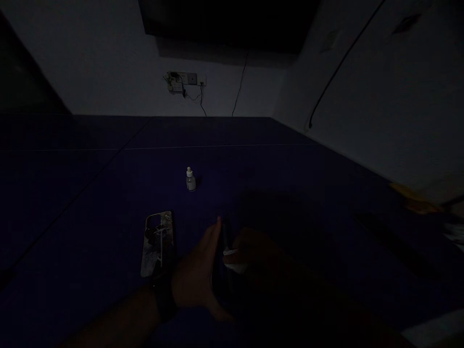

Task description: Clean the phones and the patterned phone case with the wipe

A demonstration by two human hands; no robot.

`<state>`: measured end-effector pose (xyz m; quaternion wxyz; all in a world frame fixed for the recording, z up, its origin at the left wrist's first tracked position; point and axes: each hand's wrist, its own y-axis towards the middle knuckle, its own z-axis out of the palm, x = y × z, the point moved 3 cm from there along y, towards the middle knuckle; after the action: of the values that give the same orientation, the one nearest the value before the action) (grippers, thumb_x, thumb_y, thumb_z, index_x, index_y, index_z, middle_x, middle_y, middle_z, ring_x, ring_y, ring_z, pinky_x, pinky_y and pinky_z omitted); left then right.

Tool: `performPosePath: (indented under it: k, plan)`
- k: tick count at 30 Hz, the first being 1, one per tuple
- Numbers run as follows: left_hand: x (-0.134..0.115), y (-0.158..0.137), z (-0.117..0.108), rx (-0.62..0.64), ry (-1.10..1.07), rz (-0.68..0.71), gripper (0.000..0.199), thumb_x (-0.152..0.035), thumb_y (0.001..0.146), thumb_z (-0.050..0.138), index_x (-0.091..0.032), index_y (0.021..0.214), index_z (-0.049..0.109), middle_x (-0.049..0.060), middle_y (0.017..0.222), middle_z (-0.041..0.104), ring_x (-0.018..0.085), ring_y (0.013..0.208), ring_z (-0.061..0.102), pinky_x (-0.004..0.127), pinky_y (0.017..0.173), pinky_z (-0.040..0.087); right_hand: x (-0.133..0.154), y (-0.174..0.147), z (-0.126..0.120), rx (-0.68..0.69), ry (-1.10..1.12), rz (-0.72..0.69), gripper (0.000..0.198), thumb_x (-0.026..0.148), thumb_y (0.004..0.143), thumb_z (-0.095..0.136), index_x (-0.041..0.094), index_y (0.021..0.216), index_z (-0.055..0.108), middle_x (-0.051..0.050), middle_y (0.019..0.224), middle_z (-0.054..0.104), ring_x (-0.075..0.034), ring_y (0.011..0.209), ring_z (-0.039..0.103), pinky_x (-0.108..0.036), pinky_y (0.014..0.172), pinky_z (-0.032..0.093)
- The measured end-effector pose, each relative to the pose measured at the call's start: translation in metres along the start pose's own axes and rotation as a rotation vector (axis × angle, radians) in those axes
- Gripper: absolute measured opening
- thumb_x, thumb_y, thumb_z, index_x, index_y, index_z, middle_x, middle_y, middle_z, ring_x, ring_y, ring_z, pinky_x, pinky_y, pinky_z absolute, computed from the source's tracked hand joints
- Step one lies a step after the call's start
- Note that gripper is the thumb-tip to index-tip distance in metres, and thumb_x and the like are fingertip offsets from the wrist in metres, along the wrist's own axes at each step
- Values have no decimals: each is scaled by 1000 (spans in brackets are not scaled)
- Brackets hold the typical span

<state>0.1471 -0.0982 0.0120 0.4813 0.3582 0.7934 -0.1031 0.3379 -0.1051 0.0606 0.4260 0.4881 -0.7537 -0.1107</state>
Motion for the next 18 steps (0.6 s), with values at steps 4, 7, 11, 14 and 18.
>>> performPosePath:
  k: [4, 7, 11, 14, 18]
  plan:
    - [-1, 1, -1, -1, 12, -12, 172, -62, 35, 96, -27, 157, -21, 22, 164, 11, 52, 146, 23, 65, 112, 36, 5, -1, -1, 38, 59, -47, 27, 30, 97, 49, 25, 119, 64, -7, 105, 66, -20, 99, 62, -37, 87, 51]
    - [-1, 1, 0, -1, 3, -32, 175, -61, 33, 97, -25, 157, -21, 23, 164, 11, 53, 146, 24, 65, 113, 35, -5, -1, 2, 16, -31, 74, 30, 25, 95, 49, 23, 119, 67, -8, 105, 66, -20, 99, 62, -38, 87, 51]
    - [0, 1, 1, -12, -13, -28, 175, -59, 32, 98, -29, 157, -21, 20, 165, 12, 52, 146, 23, 66, 114, 33, -17, -1, 2, 2, -151, 238, 36, 18, 95, 48, 21, 127, 65, -10, 108, 67, -21, 101, 62, -38, 89, 52]
    - [0, 1, 1, -4, -3, -27, 174, -61, 31, 97, -30, 157, -21, 18, 166, 10, 53, 146, 22, 65, 114, 34, -11, -3, 2, 46, -58, 163, 34, 21, 94, 52, 21, 126, 65, -9, 108, 66, -19, 102, 62, -38, 91, 52]
    - [0, 0, 0, 12, 15, -47, 172, -63, 34, 95, -29, 156, -21, 20, 166, 8, 53, 146, 22, 65, 113, 35, 0, -6, 1, 97, 121, 91, 27, 28, 94, 55, 23, 118, 68, -8, 107, 66, -19, 100, 64, -38, 91, 52]
